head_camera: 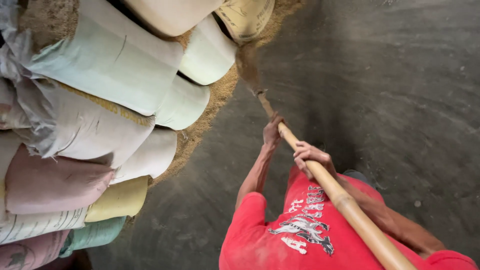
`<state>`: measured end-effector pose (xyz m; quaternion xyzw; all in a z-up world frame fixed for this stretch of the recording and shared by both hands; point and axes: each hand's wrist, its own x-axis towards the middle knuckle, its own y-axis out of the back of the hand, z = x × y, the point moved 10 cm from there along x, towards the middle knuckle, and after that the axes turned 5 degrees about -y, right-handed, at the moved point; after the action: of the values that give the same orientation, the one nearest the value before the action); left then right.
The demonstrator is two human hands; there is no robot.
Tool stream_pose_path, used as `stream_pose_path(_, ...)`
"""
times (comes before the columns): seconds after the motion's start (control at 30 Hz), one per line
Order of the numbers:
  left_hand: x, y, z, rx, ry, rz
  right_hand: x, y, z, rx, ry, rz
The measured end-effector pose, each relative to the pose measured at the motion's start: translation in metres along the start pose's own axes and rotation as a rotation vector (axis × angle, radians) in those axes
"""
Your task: Sweeping grain or husks on a concrete floor using a broom.
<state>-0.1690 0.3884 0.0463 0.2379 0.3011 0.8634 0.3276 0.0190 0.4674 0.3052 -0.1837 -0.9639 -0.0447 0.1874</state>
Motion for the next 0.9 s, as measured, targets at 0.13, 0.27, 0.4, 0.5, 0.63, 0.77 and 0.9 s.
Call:
stream_pose_path(0.13,-0.01,0.04,0.033,0.049,0.096,0.094,-0.006,-0.002,-0.016,0.02,-0.012,-0.019)
stream_pose_path(0.27,-0.017,0.058,0.063,0.067,0.133,0.134,-0.013,0.01,-0.036,-0.021,-0.028,0.01)
stream_pose_path(0.4,-0.016,0.046,0.094,0.093,0.116,0.141,-0.012,0.036,-0.065,-0.032,-0.03,-0.017)
stream_pose_path(0.5,-0.006,0.031,0.123,0.073,0.076,0.186,-0.017,0.062,-0.08,-0.083,0.015,-0.028)
stream_pose_path(0.63,0.019,-0.01,0.163,0.031,0.008,0.148,-0.032,0.111,-0.082,-0.117,0.035,0.037)
stream_pose_path(0.77,0.046,-0.064,0.216,0.032,-0.064,-0.001,-0.054,0.166,-0.091,-0.169,0.052,0.108)
stream_pose_path(0.9,0.068,-0.146,0.243,0.046,-0.142,-0.164,-0.089,0.219,-0.087,-0.294,0.007,0.267)
